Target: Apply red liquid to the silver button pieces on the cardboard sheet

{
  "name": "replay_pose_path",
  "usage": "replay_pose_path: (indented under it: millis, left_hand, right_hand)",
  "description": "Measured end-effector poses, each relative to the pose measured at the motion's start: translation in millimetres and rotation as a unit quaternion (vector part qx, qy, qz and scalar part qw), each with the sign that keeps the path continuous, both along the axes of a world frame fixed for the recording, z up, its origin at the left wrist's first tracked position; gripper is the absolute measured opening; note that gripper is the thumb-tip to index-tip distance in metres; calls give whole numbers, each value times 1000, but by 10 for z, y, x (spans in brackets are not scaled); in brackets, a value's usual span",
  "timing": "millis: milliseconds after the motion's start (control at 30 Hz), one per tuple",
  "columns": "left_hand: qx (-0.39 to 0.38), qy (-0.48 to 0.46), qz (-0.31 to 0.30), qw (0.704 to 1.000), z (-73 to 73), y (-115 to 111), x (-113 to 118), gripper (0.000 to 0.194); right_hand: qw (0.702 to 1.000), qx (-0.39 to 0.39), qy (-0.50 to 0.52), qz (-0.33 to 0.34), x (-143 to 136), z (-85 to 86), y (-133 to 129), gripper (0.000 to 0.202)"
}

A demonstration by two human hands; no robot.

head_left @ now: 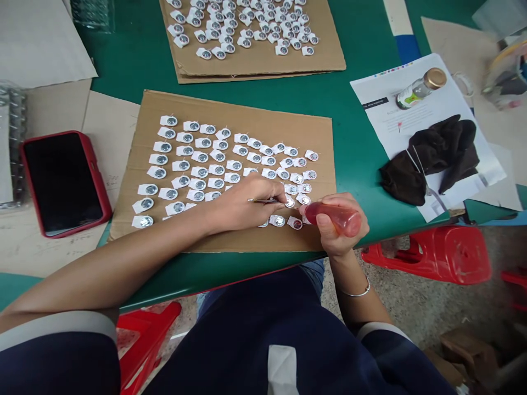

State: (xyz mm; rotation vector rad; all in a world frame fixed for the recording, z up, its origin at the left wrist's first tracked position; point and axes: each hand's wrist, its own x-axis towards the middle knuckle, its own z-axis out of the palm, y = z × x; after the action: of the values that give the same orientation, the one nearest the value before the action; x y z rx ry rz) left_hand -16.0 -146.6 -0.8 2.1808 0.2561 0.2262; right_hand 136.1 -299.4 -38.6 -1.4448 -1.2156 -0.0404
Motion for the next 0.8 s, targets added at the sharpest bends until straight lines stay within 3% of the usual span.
replay_pose_path:
  millis: [800]
  left_hand:
    - [-12,4,7,1000,-41,19,-6,13]
  right_hand:
    - [999,-17,-14,29,-24,22,19,28]
